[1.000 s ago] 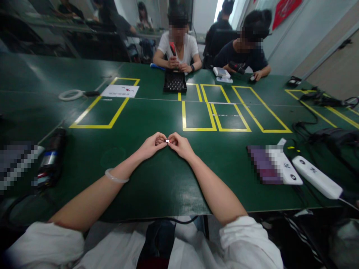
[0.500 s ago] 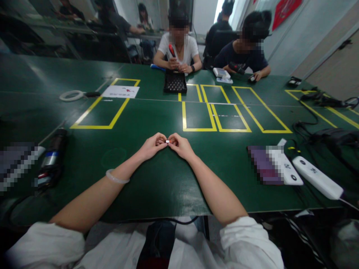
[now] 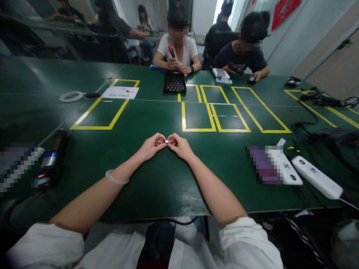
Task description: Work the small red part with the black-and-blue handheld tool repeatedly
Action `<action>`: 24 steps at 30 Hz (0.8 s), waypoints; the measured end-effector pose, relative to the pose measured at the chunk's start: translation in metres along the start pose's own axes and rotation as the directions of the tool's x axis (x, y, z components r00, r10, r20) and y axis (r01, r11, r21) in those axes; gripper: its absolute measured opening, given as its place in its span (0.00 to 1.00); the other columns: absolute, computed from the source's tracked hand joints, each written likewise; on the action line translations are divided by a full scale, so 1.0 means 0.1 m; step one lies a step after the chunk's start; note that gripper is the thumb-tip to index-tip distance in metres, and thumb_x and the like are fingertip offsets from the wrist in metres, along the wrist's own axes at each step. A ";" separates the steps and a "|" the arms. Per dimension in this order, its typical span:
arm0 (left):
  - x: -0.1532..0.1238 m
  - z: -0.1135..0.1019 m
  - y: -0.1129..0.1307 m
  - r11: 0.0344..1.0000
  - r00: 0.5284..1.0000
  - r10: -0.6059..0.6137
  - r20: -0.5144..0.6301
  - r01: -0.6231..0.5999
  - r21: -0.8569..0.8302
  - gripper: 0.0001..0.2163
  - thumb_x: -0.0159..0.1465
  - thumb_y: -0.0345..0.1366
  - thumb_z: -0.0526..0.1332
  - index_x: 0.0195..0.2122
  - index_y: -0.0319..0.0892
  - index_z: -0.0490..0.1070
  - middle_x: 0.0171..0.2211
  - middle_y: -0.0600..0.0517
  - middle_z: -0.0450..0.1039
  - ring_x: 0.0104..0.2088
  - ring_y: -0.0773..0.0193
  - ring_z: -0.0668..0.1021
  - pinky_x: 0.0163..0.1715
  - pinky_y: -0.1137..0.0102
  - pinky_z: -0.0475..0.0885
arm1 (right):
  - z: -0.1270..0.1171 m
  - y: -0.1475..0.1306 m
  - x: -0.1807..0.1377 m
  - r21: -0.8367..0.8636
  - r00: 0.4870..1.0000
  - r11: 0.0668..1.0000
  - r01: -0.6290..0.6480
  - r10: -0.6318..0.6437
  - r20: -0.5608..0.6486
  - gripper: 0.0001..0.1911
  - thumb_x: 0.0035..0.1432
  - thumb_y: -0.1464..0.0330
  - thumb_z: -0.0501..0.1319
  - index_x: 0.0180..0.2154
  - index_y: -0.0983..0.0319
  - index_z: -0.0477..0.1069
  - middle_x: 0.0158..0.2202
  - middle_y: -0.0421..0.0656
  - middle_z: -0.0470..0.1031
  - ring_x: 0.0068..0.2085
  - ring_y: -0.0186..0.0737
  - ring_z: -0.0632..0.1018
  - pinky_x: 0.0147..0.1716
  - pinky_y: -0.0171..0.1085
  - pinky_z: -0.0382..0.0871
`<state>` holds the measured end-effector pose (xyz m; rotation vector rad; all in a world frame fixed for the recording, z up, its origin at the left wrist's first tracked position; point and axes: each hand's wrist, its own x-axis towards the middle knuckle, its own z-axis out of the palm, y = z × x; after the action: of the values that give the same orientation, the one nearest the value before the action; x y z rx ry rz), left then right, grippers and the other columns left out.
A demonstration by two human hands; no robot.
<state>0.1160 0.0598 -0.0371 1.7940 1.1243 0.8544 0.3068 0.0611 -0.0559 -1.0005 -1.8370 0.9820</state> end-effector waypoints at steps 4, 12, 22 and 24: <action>0.00 0.00 0.00 1.000 1.000 0.004 -0.014 -0.004 -0.014 0.12 0.59 0.43 0.62 0.39 0.41 0.67 0.34 0.52 0.71 0.33 0.67 0.73 0.33 0.72 0.67 | -0.01 -0.01 0.00 0.010 1.000 1.000 -0.009 0.009 0.000 0.12 0.56 0.64 0.60 0.43 0.60 0.67 0.34 0.39 0.75 0.28 0.32 0.71 0.30 0.33 0.64; -0.01 0.01 0.04 1.000 1.000 -0.016 -0.011 0.015 -0.027 0.12 0.59 0.43 0.61 0.38 0.41 0.67 0.33 0.52 0.71 0.31 0.67 0.73 0.33 0.71 0.66 | -0.03 -0.06 0.00 -0.051 0.999 0.999 0.005 -0.007 -0.048 0.10 0.56 0.64 0.61 0.40 0.61 0.70 0.36 0.41 0.75 0.30 0.33 0.71 0.32 0.34 0.64; -0.01 0.01 0.05 1.000 1.000 -0.019 0.005 0.019 0.014 0.13 0.60 0.43 0.61 0.40 0.41 0.69 0.35 0.51 0.72 0.33 0.66 0.73 0.35 0.70 0.67 | -0.03 -0.04 0.00 0.034 0.999 0.999 -0.032 0.033 -0.031 0.12 0.56 0.61 0.61 0.39 0.62 0.72 0.31 0.39 0.73 0.28 0.32 0.70 0.30 0.34 0.64; -0.01 0.01 0.05 1.000 1.000 -0.004 -0.003 0.004 0.019 0.13 0.59 0.42 0.62 0.41 0.41 0.68 0.36 0.51 0.72 0.34 0.66 0.73 0.35 0.70 0.67 | -0.03 -0.03 0.01 0.068 0.998 0.996 -0.056 0.058 -0.030 0.12 0.56 0.60 0.61 0.38 0.62 0.71 0.29 0.39 0.73 0.28 0.33 0.71 0.30 0.34 0.65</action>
<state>0.1185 0.0574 -0.0329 1.8059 1.1410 0.8467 0.3081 0.0613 -0.0515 -1.0267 -1.7463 1.0487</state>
